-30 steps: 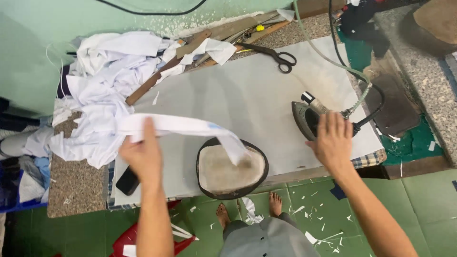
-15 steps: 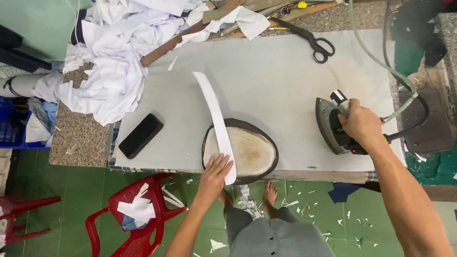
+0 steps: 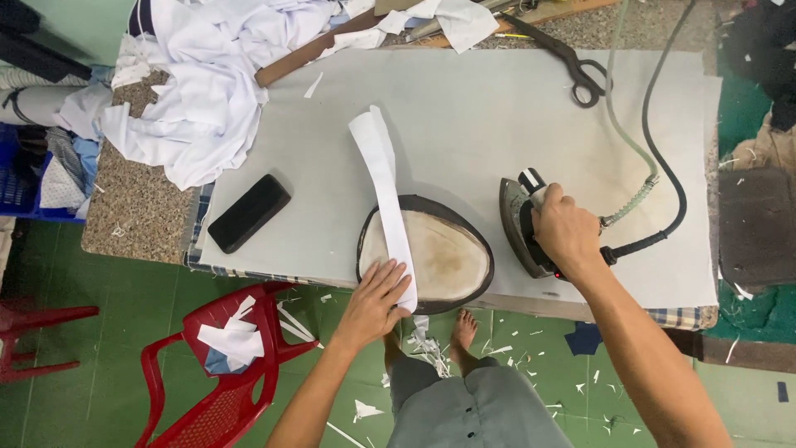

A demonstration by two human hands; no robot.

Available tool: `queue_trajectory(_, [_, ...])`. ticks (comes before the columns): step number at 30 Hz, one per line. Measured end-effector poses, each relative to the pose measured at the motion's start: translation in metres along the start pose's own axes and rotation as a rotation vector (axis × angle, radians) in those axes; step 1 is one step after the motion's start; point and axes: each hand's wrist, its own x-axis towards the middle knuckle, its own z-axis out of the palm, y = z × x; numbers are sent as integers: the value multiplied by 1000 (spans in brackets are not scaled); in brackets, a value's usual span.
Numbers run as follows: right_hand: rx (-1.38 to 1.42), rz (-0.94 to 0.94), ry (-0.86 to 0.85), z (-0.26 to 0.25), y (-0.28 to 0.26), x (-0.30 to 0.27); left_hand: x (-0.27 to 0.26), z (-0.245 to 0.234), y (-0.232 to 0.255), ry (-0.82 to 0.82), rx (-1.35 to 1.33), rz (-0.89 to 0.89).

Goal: The person irons a white fabric piece on a curved ironing board using a steam iron. They repeatedly smooth the fabric with their hands, use a black rectangular object to press down on the material, and adjust the fabric's position while ironing.

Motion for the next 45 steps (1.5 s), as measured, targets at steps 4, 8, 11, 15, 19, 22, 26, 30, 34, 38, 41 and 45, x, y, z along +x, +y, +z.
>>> queue_trajectory(4, [60,19,-28,-12,-7,-1,6,19,-22,42,17,-38])
queue_trajectory(8, [134,35,-37,-17,-4,3,38,5,-35,13,176,-55])
queue_trajectory(11, [327,71,-99,-20,0,6,63,-24,-36,-371,77,-229])
queue_trajectory(15, [588,131,-214,-15,10,16,70,-21,-43,-548,72,-270])
queue_trajectory(19, [775,222,-293,-6,17,25,88,-39,-40,-693,47,-326])
queue_trajectory(22, [664,184,-317,-97,-25,-11,90,-40,-38,-718,62,-338])
queue_trajectory(26, [533,130,-349,-142,-70,-42,92,-45,-38,-690,12,-320])
queue_trajectory(30, [419,3,-306,-123,-127,-46,85,-30,-47,-652,-47,-355])
queue_trajectory(34, [337,-16,-420,-84,-180,-20,79,-29,-48,-592,-157,-382])
queue_trajectory(38, [298,52,-352,-96,-210,15,66,-35,-46,-566,-236,-458])
queue_trajectory(41, [236,69,-266,-87,-220,27,55,-31,-47,-562,-374,-549])
queue_trajectory(45, [288,123,-190,-82,-221,12,39,-3,-55,-437,-400,-484])
